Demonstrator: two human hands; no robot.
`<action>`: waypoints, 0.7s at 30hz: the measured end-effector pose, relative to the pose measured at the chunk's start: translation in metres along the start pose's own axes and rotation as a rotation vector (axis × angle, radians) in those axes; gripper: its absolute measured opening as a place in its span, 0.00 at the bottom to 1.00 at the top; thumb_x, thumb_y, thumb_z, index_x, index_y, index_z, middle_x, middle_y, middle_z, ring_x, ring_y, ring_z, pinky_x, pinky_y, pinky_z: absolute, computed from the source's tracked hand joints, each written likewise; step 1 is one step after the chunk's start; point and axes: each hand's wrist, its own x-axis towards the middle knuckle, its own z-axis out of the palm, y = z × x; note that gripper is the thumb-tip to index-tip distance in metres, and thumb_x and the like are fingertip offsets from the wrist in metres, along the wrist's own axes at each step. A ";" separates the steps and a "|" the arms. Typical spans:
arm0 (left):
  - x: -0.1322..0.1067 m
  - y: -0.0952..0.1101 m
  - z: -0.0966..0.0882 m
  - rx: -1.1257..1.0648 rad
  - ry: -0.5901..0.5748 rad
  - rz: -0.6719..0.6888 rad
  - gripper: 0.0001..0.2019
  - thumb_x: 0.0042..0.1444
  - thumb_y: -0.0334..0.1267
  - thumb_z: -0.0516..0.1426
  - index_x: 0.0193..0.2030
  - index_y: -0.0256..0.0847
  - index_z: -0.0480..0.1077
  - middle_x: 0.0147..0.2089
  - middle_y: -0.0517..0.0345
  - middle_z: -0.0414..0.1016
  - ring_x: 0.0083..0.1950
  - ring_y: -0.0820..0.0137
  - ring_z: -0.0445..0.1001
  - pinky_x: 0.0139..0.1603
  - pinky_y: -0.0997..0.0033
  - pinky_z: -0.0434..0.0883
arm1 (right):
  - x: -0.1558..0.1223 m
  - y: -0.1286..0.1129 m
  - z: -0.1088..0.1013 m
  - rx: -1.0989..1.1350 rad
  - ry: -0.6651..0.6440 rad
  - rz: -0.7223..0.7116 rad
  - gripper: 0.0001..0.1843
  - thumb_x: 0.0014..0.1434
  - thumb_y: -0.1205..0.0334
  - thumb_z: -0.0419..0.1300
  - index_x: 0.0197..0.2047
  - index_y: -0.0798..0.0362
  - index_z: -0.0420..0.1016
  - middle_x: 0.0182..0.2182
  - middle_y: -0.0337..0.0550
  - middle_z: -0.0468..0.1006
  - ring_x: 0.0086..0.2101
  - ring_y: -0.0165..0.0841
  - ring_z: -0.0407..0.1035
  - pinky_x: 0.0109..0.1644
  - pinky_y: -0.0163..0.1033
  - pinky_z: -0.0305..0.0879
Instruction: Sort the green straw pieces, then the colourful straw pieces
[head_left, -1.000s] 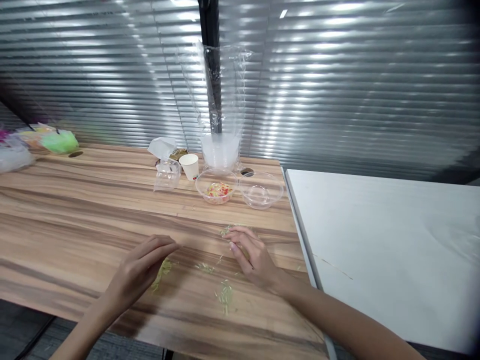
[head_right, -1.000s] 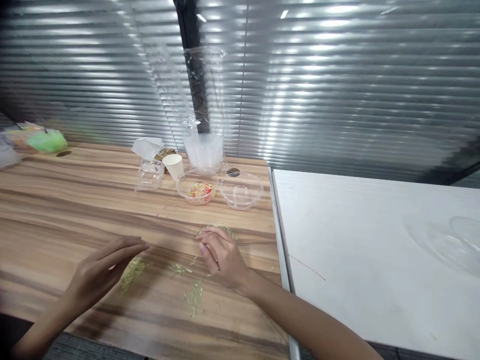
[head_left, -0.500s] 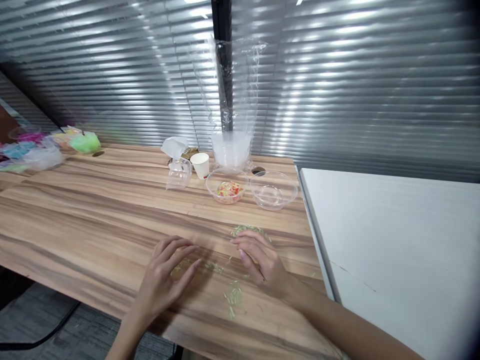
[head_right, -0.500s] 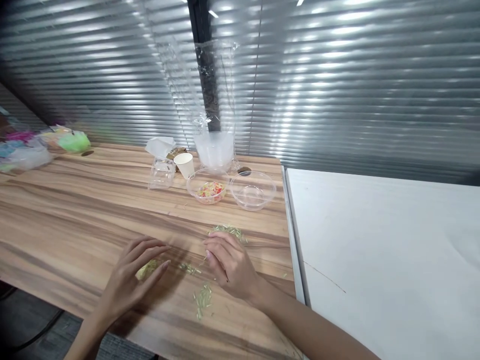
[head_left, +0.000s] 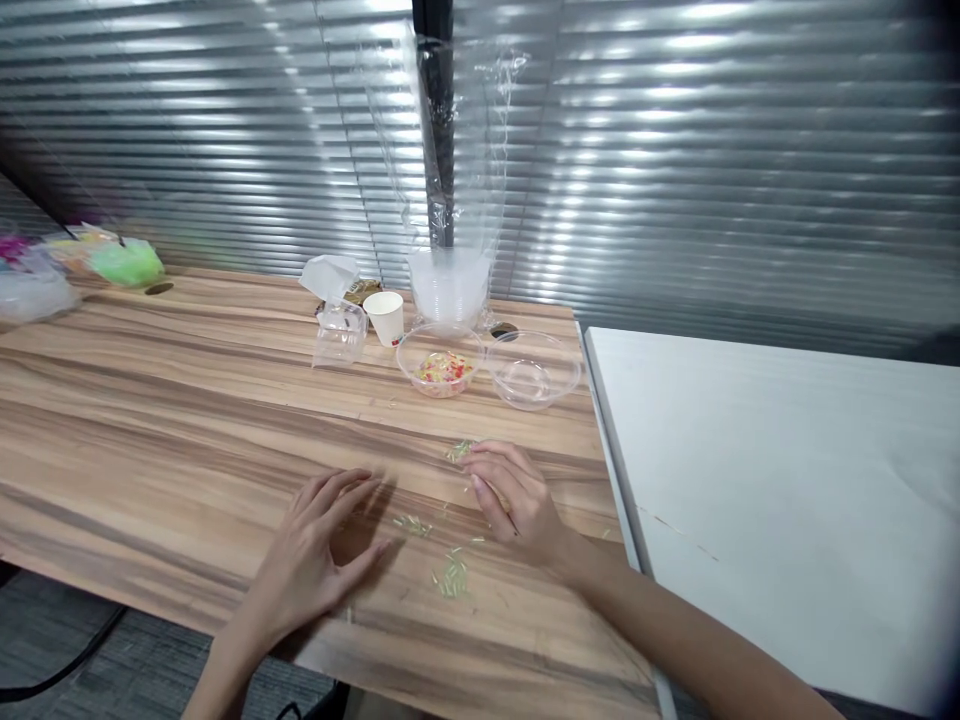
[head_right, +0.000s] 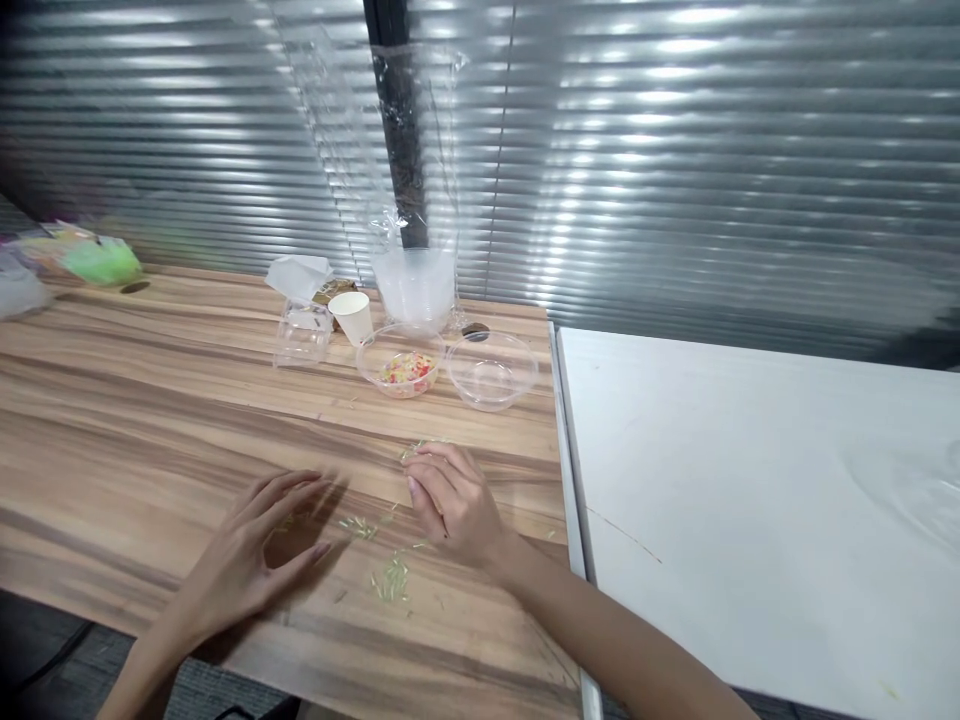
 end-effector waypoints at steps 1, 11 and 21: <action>0.000 0.001 0.002 -0.012 -0.008 -0.006 0.27 0.59 0.47 0.59 0.64 0.46 0.61 0.61 0.49 0.68 0.60 0.57 0.67 0.57 0.55 0.69 | 0.001 0.001 0.000 -0.009 0.006 0.020 0.11 0.64 0.72 0.52 0.45 0.54 0.74 0.37 0.47 0.81 0.44 0.39 0.72 0.48 0.48 0.72; -0.046 0.006 0.005 -0.016 0.055 -0.095 0.30 0.66 0.42 0.50 0.72 0.46 0.46 0.70 0.48 0.56 0.69 0.55 0.57 0.66 0.49 0.60 | 0.002 0.005 -0.001 0.009 -0.022 0.184 0.12 0.67 0.67 0.50 0.44 0.52 0.74 0.37 0.47 0.79 0.44 0.37 0.72 0.49 0.46 0.71; -0.089 -0.010 -0.009 0.000 0.004 -0.265 0.39 0.64 0.52 0.51 0.74 0.44 0.35 0.73 0.43 0.45 0.71 0.48 0.48 0.65 0.40 0.55 | 0.001 0.005 0.002 0.057 -0.020 0.245 0.11 0.68 0.65 0.50 0.43 0.52 0.74 0.37 0.46 0.79 0.42 0.37 0.71 0.47 0.45 0.71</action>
